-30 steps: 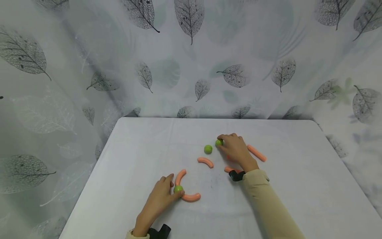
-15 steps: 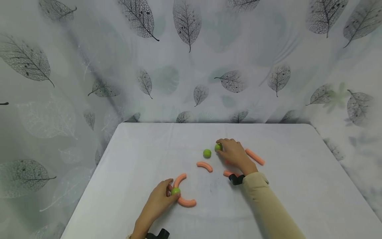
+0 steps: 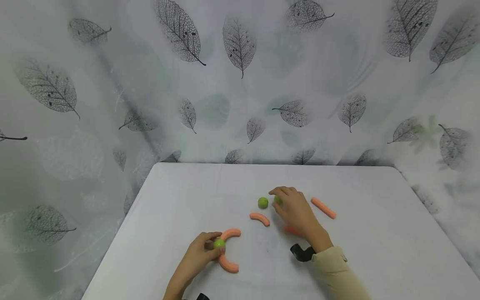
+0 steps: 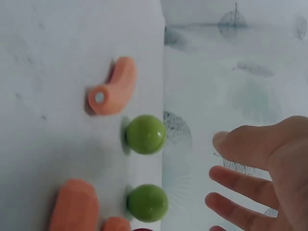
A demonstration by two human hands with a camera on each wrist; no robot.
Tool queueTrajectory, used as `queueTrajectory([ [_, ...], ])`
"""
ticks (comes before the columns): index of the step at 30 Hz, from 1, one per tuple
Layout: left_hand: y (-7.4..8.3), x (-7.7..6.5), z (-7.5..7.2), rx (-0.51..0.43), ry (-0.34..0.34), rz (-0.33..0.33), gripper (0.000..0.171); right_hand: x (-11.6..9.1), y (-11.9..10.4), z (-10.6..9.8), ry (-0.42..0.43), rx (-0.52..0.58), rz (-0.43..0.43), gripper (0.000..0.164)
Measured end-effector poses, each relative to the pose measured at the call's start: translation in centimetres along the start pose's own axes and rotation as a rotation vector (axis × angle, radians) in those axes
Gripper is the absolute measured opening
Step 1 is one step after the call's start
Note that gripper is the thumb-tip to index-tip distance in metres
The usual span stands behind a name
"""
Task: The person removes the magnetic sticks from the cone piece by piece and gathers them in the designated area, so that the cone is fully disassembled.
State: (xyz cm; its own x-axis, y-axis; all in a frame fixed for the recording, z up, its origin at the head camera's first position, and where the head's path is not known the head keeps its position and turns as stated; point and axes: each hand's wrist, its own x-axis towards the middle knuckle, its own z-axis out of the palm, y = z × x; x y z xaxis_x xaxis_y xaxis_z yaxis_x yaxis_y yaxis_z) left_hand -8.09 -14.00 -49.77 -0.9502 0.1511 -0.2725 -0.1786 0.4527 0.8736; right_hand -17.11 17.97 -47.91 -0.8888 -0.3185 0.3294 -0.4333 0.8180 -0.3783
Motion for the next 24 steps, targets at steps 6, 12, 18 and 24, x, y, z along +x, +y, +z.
queueTrajectory([
  [6,-0.2,0.1,0.2,-0.122,-0.086,0.018,0.054,-2.2,-1.3,0.2,0.050,0.088,-0.091,0.036],
  [12,-0.2,0.8,0.2,-0.124,-0.173,0.069,0.050,-3.9,-2.3,1.0,0.026,0.212,-0.169,0.036],
  [18,-0.1,1.4,0.4,-0.124,-0.243,0.112,0.049,-5.1,-3.2,1.7,-0.068,0.275,-0.170,0.038],
  [24,0.4,1.5,0.6,-0.118,-0.321,0.179,0.047,-6.1,-3.6,1.8,-0.146,0.308,-0.158,0.041],
])
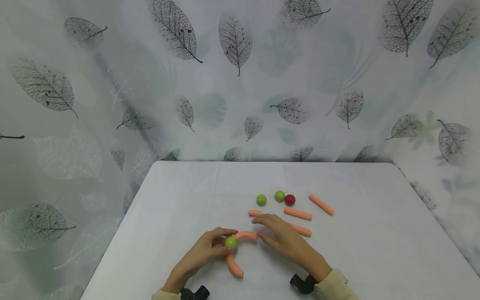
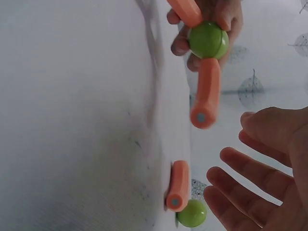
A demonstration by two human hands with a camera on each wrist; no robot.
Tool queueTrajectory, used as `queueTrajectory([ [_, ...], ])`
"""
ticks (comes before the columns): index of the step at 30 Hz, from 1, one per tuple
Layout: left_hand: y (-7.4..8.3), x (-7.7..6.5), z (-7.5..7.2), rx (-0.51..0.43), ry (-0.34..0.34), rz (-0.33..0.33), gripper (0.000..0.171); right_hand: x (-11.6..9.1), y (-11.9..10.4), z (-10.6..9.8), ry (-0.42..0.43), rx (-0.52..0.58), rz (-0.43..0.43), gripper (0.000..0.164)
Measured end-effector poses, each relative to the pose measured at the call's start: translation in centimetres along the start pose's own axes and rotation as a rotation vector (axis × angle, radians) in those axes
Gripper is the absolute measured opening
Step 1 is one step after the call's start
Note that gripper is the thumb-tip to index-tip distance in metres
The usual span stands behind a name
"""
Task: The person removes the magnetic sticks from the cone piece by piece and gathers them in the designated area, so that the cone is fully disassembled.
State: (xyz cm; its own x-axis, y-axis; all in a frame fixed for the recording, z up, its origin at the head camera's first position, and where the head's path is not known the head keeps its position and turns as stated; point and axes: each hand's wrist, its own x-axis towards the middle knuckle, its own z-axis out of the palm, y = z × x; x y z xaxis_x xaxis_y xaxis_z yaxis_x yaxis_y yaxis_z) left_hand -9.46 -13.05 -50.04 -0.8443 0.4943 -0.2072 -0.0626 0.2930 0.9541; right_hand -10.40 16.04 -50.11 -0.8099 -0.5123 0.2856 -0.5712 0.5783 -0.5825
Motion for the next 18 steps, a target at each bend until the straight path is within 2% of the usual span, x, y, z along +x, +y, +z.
queueTrajectory([
  [9,0.5,1.3,0.0,-0.051,-0.082,0.018,0.055,-0.5,0.0,0.2,-0.054,0.050,0.016,0.036],
  [18,0.5,2.7,0.6,-0.059,-0.114,0.029,0.040,-1.2,-0.1,0.5,-0.082,0.154,0.089,0.031],
])
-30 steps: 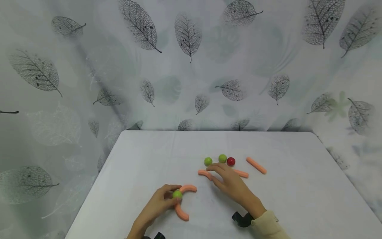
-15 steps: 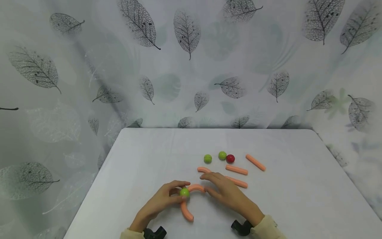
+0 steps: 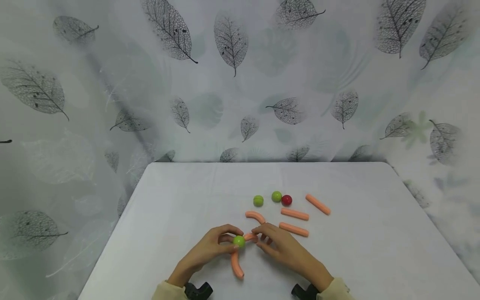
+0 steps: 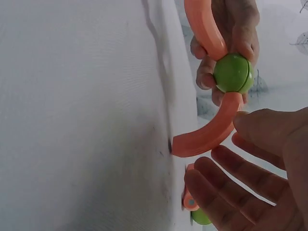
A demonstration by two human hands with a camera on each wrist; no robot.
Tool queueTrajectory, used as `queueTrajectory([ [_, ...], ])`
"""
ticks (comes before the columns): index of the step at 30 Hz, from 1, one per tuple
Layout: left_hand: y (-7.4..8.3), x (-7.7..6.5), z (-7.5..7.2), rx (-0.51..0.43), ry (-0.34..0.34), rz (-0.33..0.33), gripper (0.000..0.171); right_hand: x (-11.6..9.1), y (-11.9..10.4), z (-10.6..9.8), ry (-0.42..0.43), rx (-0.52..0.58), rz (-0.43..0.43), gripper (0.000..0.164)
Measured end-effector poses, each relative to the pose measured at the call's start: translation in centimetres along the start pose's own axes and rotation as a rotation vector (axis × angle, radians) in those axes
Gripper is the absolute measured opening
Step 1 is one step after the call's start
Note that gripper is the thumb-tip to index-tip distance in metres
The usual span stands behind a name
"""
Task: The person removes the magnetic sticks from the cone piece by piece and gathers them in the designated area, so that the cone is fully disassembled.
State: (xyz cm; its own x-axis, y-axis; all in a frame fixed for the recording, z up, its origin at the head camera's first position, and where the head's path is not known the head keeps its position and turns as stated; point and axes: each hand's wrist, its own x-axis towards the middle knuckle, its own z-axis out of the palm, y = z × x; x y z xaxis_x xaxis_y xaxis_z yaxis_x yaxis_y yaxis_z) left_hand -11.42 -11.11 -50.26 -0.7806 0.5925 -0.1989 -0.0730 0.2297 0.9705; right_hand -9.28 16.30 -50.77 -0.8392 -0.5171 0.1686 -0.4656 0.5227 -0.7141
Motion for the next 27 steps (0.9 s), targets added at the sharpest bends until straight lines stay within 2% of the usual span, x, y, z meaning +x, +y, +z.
queueTrajectory([
  [6,0.2,0.0,0.1,-0.008,-0.050,0.013,0.035,-0.1,0.0,0.7,0.030,-0.028,-0.013,0.035],
  [10,0.1,-0.2,0.2,-0.022,-0.056,0.025,0.035,-0.2,0.0,1.1,0.037,-0.035,-0.039,0.035],
  [19,-0.5,-0.1,0.3,-0.033,-0.021,0.054,0.036,-0.3,0.0,1.1,0.046,-0.031,-0.042,0.036],
  [27,-0.9,0.3,0.6,-0.024,0.061,0.050,0.039,-0.3,-0.6,1.7,0.109,-0.086,-0.019,0.027],
])
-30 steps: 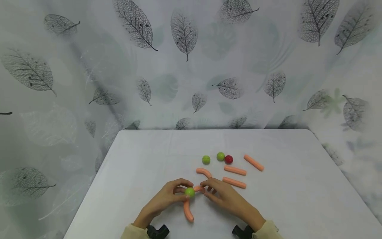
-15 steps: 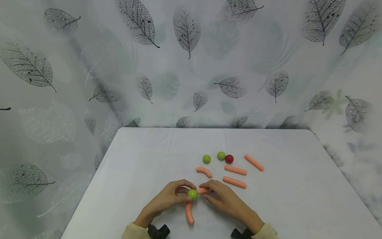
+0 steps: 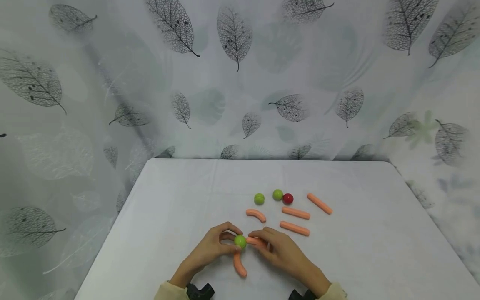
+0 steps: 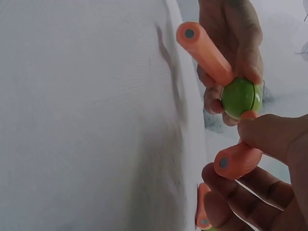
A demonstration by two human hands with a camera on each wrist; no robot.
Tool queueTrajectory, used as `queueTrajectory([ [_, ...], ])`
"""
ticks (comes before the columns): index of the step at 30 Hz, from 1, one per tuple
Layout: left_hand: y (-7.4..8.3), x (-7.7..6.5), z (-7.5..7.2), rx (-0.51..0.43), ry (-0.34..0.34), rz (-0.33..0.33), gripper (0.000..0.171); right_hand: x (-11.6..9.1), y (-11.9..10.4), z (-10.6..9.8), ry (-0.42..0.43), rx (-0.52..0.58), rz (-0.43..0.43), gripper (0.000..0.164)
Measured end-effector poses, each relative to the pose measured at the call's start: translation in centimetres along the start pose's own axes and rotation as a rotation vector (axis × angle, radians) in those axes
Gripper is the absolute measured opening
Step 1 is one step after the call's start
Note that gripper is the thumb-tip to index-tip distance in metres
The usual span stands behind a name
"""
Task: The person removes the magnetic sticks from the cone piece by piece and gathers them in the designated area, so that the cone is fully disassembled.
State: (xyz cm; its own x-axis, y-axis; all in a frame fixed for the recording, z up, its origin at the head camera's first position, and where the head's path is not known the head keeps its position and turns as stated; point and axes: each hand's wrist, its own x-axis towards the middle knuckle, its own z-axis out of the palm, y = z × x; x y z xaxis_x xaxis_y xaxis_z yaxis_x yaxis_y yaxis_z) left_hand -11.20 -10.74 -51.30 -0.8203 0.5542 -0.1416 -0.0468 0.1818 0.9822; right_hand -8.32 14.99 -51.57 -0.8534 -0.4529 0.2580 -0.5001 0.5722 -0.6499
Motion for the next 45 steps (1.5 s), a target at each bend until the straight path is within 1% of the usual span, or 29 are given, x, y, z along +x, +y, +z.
queueTrajectory([
  [3,-0.1,0.1,0.1,0.010,0.021,-0.015,0.037,0.0,-0.2,0.1,0.029,-0.042,0.000,0.027],
  [6,-0.1,0.2,0.2,0.017,0.035,-0.023,0.036,0.0,-0.3,0.0,0.034,-0.068,0.003,0.029],
  [8,-0.1,0.2,0.2,0.029,0.046,-0.019,0.035,0.1,-0.4,-0.3,0.021,-0.081,-0.001,0.031],
  [11,-0.2,0.1,0.1,0.051,0.052,-0.007,0.033,0.2,-0.4,-0.6,-0.023,-0.090,-0.007,0.032],
  [15,-0.5,-0.1,-0.1,0.076,0.027,0.012,0.031,0.1,-0.2,-0.9,-0.091,-0.086,-0.003,0.031],
  [17,-0.6,-0.2,-0.2,0.090,0.019,0.028,0.032,0.0,-0.1,-0.9,-0.111,-0.076,-0.006,0.029],
  [20,-0.7,-0.2,-0.4,0.106,0.027,0.039,0.034,-0.1,0.0,-0.9,-0.122,-0.060,-0.024,0.026],
  [24,-0.8,-0.3,-0.7,0.114,0.044,0.029,0.036,-0.1,0.1,-0.8,-0.122,-0.060,-0.046,0.027],
  [27,-0.7,-0.3,-0.9,0.117,0.049,0.028,0.036,-0.2,0.0,-0.7,-0.125,-0.078,-0.031,0.028],
  [29,-0.7,-0.3,-1.0,0.123,0.059,0.030,0.036,-0.2,-0.1,-0.7,-0.128,-0.088,-0.006,0.025],
  [32,-0.6,-0.4,-1.3,0.123,0.080,0.009,0.037,-0.1,-0.1,-0.6,-0.138,-0.103,0.037,0.017],
  [35,-0.4,-0.5,-1.7,0.105,0.097,-0.024,0.039,0.1,-0.1,-0.4,-0.134,-0.133,0.061,0.013],
  [40,-0.2,-0.5,-2.1,0.052,0.129,-0.041,0.043,0.1,0.0,-0.2,-0.105,-0.228,0.047,0.014],
  [45,-0.4,-0.6,-2.1,0.007,0.172,-0.069,0.045,-0.2,0.0,0.0,-0.112,-0.272,0.058,0.018],
])
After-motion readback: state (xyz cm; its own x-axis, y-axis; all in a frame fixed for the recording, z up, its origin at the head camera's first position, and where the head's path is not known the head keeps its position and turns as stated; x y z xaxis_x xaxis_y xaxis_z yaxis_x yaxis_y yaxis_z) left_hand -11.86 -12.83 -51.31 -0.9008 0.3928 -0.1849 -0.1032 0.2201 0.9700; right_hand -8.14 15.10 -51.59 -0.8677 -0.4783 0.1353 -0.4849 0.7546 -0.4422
